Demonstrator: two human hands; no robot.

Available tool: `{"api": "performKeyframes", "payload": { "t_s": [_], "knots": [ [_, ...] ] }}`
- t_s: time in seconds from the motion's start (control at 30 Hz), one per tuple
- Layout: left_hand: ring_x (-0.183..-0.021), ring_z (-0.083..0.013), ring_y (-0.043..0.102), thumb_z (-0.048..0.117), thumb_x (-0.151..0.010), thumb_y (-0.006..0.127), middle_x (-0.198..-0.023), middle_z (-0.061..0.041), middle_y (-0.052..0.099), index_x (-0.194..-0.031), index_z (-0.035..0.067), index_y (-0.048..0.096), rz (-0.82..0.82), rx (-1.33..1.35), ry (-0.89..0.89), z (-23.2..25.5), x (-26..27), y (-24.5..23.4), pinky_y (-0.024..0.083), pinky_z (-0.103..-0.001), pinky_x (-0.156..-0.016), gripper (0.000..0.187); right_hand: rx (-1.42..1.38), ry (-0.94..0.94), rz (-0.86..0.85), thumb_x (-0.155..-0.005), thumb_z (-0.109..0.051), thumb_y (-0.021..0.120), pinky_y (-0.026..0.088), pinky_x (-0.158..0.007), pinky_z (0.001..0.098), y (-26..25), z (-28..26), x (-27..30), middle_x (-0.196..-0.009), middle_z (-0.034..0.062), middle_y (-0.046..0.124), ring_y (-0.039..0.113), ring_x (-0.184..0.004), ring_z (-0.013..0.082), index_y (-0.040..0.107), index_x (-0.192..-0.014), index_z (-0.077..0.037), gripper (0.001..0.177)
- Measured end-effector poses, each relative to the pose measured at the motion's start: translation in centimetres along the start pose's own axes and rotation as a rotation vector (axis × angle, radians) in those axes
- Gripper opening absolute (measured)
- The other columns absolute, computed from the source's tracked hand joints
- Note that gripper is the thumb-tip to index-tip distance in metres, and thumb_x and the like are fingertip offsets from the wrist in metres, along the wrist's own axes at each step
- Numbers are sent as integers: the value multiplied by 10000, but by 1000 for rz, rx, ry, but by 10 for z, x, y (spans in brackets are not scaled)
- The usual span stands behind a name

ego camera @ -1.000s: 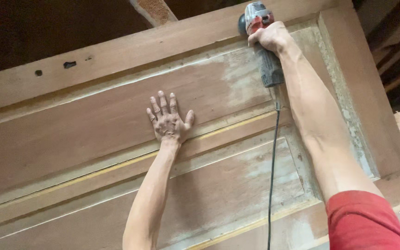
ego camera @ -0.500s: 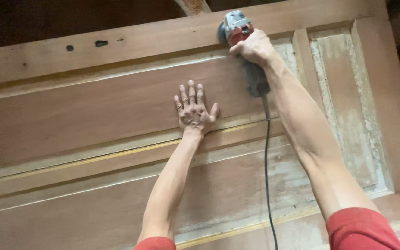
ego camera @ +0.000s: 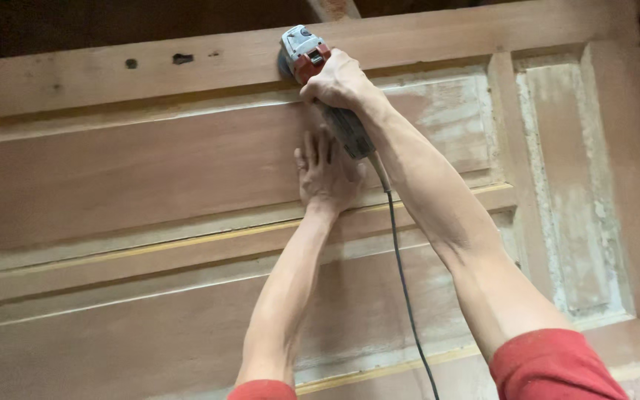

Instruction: The person uses an electric sander to smooth the surface of a wooden door panel. They move the sander across the flat surfaces and along the raised edges of the panel, holding the door with the other hand for stability.

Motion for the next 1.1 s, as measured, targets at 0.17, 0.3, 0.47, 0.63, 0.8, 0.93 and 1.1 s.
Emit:
{"api": "performKeyframes", "payload": {
  "t_s": [0.17,0.3,0.47,0.63,0.8,0.93,1.1],
  "knots": [
    [-1558,-432,-5,718,-851,550,-1714,-148,66,-1638,165,225,113,-38,-20,12,-6,1,28,-619,-1233,1015,-76,48,90,-512,-314,863,555,-875,290,-53,76,3,-993,82,743,709,-959,182,683,-1041,-25,630],
    [-1549,-472,-33,736,-847,557,-1711,-165,44,-1626,163,233,139,-71,0,57,-28,14,-8,-633,-1229,1020,-115,130,189,-529,-325,897,539,-852,258,-110,151,1,-984,53,725,688,-941,143,610,-1149,-3,755],
    [-1554,-461,-39,735,-853,542,-1712,-158,53,-1625,136,246,120,-33,82,125,-54,31,-20,-618,-1235,1021,-184,135,153,-569,-249,842,530,-825,234,-158,234,-8,-944,29,720,649,-873,115,649,-1061,-10,580],
    [-1561,-453,-36,738,-849,537,-1719,-157,55,-1626,121,250,111,-10,127,166,-75,39,-20,-610,-1238,1033,-393,182,166,-564,-177,818,511,-757,240,-201,318,-18,-920,5,685,632,-848,94,627,-985,-70,474],
    [-1552,-445,-33,760,-830,532,-1705,-166,54,-1623,117,241,106,-30,149,175,-92,43,-12,-618,-1231,1062,-315,187,202,-542,-182,821,513,-728,283,-243,371,-23,-926,19,694,631,-849,120,670,-915,26,454],
    [-1556,-450,-27,760,-844,530,-1708,-178,58,-1619,119,244,128,-64,162,176,-94,44,-3,-622,-1232,1046,-145,346,338,-565,-211,876,527,-736,320,-284,416,-4,-901,53,689,646,-829,175,717,-838,-19,370],
    [-1559,-456,-7,753,-865,537,-1708,-193,73,-1623,97,239,134,-48,176,176,-92,40,18,-624,-1231,1046,-285,403,398,-522,-165,869,535,-704,343,-330,459,1,-895,38,700,656,-821,166,721,-790,-35,333]
  ]
}}
Point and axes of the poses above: each hand's wrist, its own x-axis away from the middle knuckle, its own y-axis out of the palm, z = x × y, the point moved 7 cm from there along -x, towards the middle knuckle
